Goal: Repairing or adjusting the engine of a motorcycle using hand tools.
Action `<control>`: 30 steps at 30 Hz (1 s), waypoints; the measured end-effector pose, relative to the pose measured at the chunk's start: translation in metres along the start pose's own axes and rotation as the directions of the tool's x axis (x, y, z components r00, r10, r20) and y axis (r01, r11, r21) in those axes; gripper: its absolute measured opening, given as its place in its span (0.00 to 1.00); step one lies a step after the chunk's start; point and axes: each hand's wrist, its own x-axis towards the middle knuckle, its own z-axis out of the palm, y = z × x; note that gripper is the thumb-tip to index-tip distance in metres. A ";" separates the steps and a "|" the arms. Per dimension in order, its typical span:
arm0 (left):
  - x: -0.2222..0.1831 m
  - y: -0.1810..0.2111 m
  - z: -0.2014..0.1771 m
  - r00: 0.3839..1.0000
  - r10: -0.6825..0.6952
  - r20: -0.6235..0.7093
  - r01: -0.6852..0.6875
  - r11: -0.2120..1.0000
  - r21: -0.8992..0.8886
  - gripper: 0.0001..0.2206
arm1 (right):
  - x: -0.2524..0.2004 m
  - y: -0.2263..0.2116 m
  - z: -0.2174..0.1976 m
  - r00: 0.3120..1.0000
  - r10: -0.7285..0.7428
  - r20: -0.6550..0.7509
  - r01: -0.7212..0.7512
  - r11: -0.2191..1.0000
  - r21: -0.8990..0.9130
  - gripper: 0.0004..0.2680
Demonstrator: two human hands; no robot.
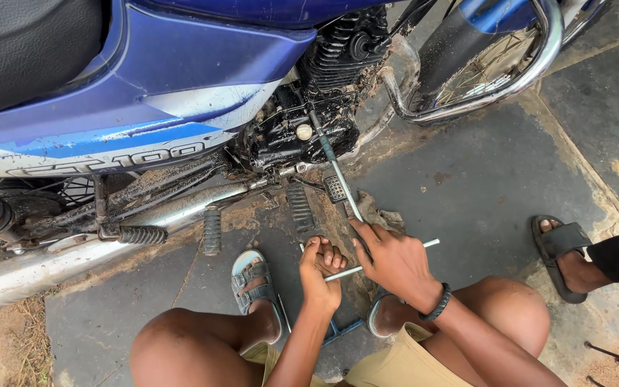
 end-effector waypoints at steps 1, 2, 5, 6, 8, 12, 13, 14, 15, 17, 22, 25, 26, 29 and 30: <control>-0.001 0.000 0.000 1.000 -0.005 0.002 0.005 1.000 0.002 0.07 | -0.001 0.002 0.001 1.000 0.005 -0.001 -0.005 1.000 -0.002 0.15; -0.001 0.001 0.001 1.000 -0.011 0.011 0.011 1.000 -0.015 0.07 | -0.001 0.004 0.002 1.000 -0.010 -0.013 0.011 1.000 0.027 0.15; -0.005 0.006 0.007 0.999 -0.019 0.043 0.021 0.999 -0.034 0.08 | 0.002 0.004 -0.002 1.000 -0.007 -0.020 0.008 0.997 0.082 0.16; -0.007 0.007 0.010 0.998 -0.018 0.064 0.021 0.999 -0.044 0.08 | 0.004 0.004 -0.005 1.000 0.005 -0.010 -0.004 0.994 0.108 0.17; -0.007 0.008 0.007 0.997 -0.017 0.081 0.022 0.998 -0.060 0.07 | 0.007 0.001 -0.013 0.996 0.074 0.048 -0.079 0.990 0.116 0.18; -0.008 0.012 0.005 0.975 -0.063 0.212 0.096 0.984 -0.150 0.08 | 0.021 -0.001 -0.036 0.971 0.174 0.167 -0.201 0.966 0.164 0.17; -0.007 0.014 0.005 0.975 -0.063 0.212 0.096 0.985 -0.146 0.08 | 0.024 0.007 -0.036 0.971 0.176 0.165 -0.203 0.965 0.167 0.17; -0.009 0.016 0.003 0.950 -0.096 0.296 0.152 0.974 -0.171 0.08 | 0.024 0.013 -0.035 0.961 0.223 0.164 -0.240 0.967 0.088 0.13; -0.011 0.017 0.001 0.917 -0.124 0.379 0.209 0.959 -0.191 0.09 | 0.025 0.020 -0.034 0.950 0.270 0.160 -0.275 0.961 0.010 0.10; 0.000 0.015 -0.010 0.871 -0.153 0.466 0.274 0.940 -0.203 0.08 | 0.026 0.026 -0.034 0.946 0.293 0.138 -0.295 0.955 -0.003 0.09; 0.030 0.007 -0.033 0.702 -0.159 0.694 0.392 0.900 -0.191 0.06 | 0.028 0.030 -0.032 0.956 0.294 0.012 -0.294 0.953 0.078 0.07; 0.037 0.004 -0.020 0.561 -0.114 0.820 0.494 0.841 -0.221 0.10 | 0.030 0.035 -0.031 0.906 0.415 0.084 -0.423 0.881 0.213 0.07; 0.036 0.004 -0.014 0.529 -0.148 0.836 0.512 0.841 -0.175 0.16 | 0.029 0.037 -0.029 0.913 0.404 0.056 -0.404 0.878 0.258 0.07; 0.042 -0.002 -0.003 0.479 -0.181 0.859 0.559 0.818 -0.139 0.25 | 0.032 0.039 -0.033 0.881 0.463 0.099 -0.468 0.820 0.329 0.07; 0.043 -0.005 -0.002 0.467 -0.184 0.865 0.590 0.793 -0.150 0.28 | 0.032 0.038 -0.035 0.830 0.528 0.179 -0.555 0.755 0.350 0.08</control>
